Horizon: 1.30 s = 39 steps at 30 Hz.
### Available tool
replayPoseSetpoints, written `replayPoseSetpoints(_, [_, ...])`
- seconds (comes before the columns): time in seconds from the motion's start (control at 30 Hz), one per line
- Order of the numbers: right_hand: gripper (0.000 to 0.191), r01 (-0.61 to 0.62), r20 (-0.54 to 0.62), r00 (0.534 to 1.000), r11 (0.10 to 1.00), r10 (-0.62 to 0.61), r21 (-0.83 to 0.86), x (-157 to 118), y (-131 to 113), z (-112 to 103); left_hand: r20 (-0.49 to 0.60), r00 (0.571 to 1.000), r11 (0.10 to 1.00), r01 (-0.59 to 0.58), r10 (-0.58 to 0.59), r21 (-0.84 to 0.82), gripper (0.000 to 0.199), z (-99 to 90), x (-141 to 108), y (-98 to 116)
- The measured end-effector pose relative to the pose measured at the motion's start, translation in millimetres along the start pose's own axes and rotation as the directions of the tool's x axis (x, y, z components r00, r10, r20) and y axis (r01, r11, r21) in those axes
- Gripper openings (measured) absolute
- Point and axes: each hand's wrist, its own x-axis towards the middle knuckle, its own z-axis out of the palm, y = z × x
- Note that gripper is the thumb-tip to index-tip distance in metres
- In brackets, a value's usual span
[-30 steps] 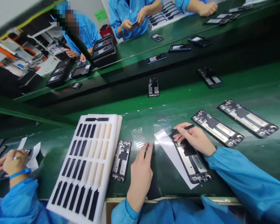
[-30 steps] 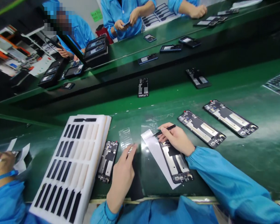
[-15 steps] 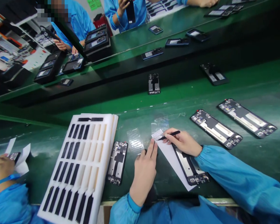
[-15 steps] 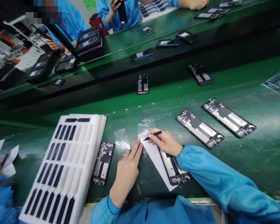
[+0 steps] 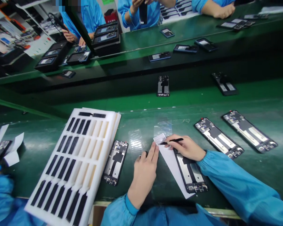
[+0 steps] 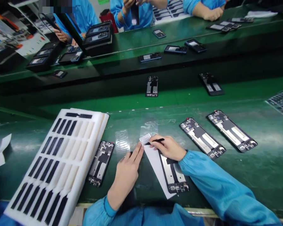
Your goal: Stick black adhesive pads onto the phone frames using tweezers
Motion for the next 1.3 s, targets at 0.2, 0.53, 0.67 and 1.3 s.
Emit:
replayPoseSetpoints(0.2, [0.032,-0.056,-0.203,0.976,0.991,0.080,0.123,4.7,3.7,-6.5,-0.018,1.000,1.000,0.004,-0.005,-0.012,0.082,-1.5,-0.6,1.5])
replayPoseSetpoints(0.53, [0.046,-0.111,-0.386,0.895,0.951,0.221,0.287,36.6,20.2,-27.1,0.025,1.000,1.000,0.002,-0.002,-0.021,0.083,-8.0,5.8,-2.3])
replayPoseSetpoints(0.67, [0.047,-0.115,-0.404,0.885,0.950,0.231,0.291,37.4,21.6,-26.7,0.033,0.999,1.000,0.008,-0.008,-0.015,0.081,-14.3,15.6,-8.2])
replayPoseSetpoints(1.3, [0.034,-0.064,-0.227,0.971,0.996,0.076,0.060,24.0,13.2,-23.3,0.062,0.998,1.000,-0.029,0.028,0.007,0.083,-22.7,3.8,-14.7])
